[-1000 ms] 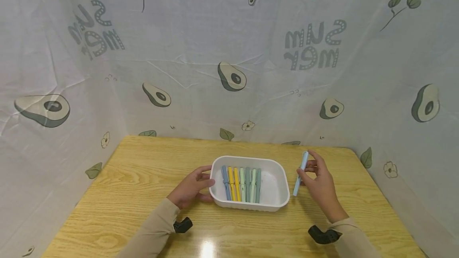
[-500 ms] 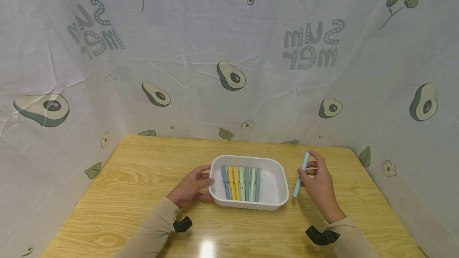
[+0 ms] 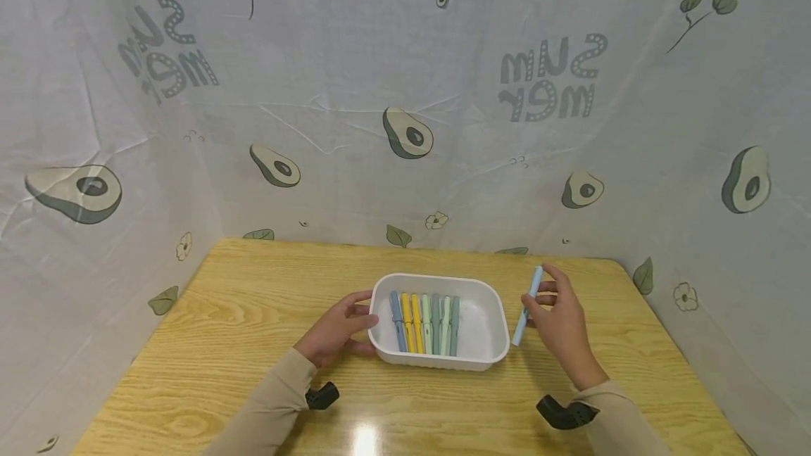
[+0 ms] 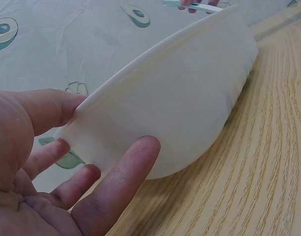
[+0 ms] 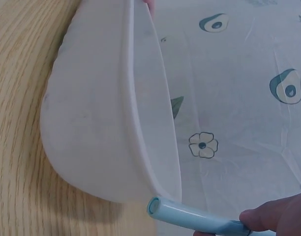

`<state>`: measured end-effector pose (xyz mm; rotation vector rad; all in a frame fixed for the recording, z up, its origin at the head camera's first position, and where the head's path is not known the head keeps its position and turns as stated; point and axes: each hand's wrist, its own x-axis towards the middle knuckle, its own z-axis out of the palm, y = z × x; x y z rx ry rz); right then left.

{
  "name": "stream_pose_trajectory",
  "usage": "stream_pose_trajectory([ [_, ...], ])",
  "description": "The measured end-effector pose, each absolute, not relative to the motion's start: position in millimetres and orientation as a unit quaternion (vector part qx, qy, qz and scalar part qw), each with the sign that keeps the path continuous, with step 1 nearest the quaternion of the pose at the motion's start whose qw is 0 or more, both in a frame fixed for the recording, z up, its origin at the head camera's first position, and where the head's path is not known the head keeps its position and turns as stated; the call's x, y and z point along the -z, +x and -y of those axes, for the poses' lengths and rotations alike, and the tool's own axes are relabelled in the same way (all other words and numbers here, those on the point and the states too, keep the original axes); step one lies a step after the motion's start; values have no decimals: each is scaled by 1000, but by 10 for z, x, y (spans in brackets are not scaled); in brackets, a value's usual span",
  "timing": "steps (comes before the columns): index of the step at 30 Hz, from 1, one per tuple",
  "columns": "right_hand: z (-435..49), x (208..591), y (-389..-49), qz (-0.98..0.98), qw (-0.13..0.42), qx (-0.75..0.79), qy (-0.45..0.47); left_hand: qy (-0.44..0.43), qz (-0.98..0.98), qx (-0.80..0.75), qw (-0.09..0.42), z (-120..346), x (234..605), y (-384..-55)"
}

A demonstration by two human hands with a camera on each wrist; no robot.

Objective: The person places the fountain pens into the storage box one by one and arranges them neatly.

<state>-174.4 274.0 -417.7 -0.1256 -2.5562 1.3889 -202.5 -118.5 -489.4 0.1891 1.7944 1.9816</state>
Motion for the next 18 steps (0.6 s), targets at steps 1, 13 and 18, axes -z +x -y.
stream_pose_trajectory([
  [1, -2730, 4172, -1744, 872, 116, -473, -43, 69, -652, -719, 229, 1186, 4897, -2027],
  [13, -2587, 4073, -1776, 865, 111, -489, -29, 69, -648, -723, 229, 1189, 4910, -2029],
  [18, -2465, 4058, -1805, 862, 92, -497, -21, 67, -647, -723, 231, 1190, 4921, -2035],
])
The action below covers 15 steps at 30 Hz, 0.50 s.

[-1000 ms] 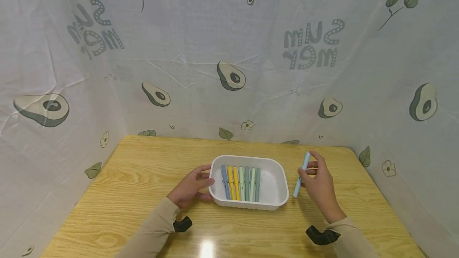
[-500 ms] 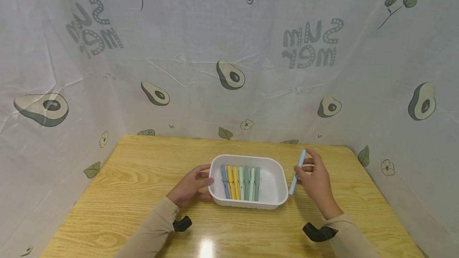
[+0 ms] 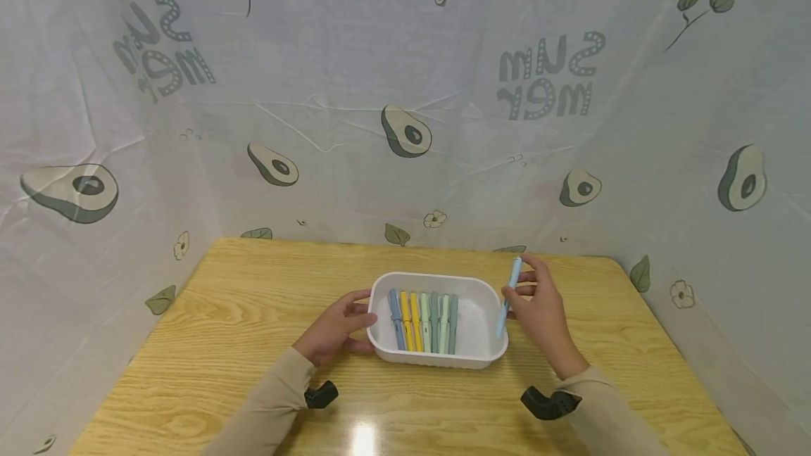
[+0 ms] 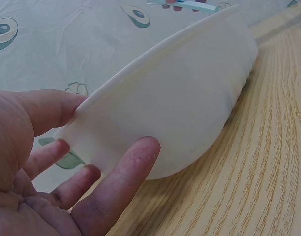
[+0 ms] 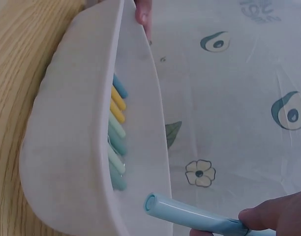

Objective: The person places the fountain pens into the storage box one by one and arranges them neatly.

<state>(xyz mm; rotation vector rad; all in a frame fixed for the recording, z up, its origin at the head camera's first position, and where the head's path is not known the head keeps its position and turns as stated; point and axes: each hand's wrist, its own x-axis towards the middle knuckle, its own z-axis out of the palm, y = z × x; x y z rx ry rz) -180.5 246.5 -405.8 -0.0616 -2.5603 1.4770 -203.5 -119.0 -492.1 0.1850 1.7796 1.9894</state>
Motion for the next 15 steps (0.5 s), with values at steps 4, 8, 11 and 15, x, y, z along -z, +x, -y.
stream_pose_trajectory([
  [4, -2357, 4075, -1840, 869, 68, -489, -17, 69, -647, -723, 231, 1190, 4926, -2038],
  [8, -2223, 4099, -1879, 876, 35, -480, -21, 72, -646, -723, 233, 1192, 4934, -2048],
  [11, -2108, 4124, -1900, 884, 11, -467, -24, 72, -646, -723, 234, 1194, 4942, -2057],
  [15, -1980, 4180, -1933, 897, -18, -442, -17, 70, -645, -724, 234, 1193, 4939, -2059],
])
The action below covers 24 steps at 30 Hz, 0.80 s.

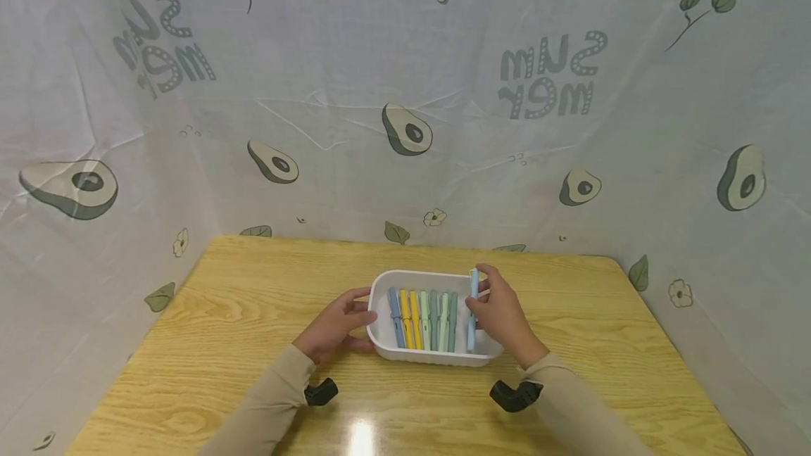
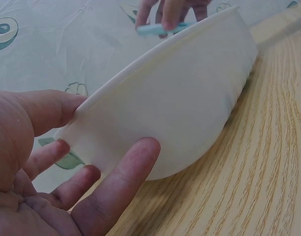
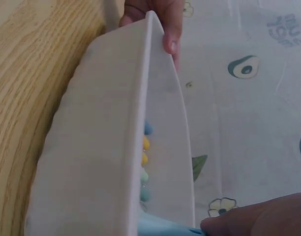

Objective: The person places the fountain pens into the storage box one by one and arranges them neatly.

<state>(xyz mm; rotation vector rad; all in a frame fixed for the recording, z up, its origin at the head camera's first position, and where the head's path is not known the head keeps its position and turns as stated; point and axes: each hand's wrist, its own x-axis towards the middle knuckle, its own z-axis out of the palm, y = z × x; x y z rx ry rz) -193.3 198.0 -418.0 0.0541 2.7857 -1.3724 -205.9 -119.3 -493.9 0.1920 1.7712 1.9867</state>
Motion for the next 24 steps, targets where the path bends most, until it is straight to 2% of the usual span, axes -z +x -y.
stream_pose_trajectory([
  [7, -1883, 4319, -2008, -915, 62, 399, 24, 71, -645, -724, 234, 1186, 4930, -2050],
  [13, -1855, 4441, -2072, -948, 62, 312, -3, 69, -647, -723, 233, 1197, 4920, -2040],
  [24, -1825, 4506, -2102, -959, 79, 272, -1, 66, -649, -722, 232, 1176, 4901, -2036],
])
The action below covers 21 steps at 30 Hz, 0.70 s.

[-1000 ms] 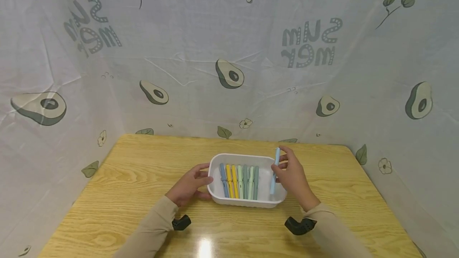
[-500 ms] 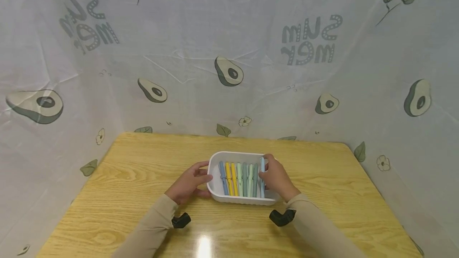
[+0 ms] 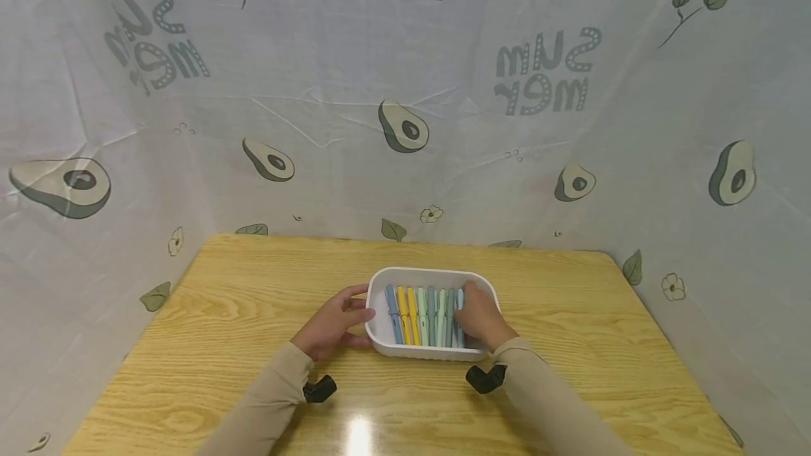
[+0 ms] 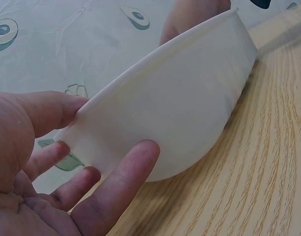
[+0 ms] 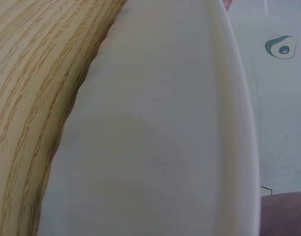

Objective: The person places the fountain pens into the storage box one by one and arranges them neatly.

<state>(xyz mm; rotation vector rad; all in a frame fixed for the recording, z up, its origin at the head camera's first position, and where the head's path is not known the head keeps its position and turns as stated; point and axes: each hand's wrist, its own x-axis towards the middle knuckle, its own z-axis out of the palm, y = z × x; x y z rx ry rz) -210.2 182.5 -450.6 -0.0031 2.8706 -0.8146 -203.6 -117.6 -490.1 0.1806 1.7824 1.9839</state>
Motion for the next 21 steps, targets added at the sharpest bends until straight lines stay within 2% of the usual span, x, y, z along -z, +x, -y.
stream_pose_trajectory([
  [15, -1808, 4461, -2057, -954, 112, 278, -3, 62, -648, -723, 229, 1210, 4914, -2018],
  [21, -1875, 4336, -1921, -960, 89, 266, -16, 62, -650, -722, 230, 1214, 4934, -2024],
])
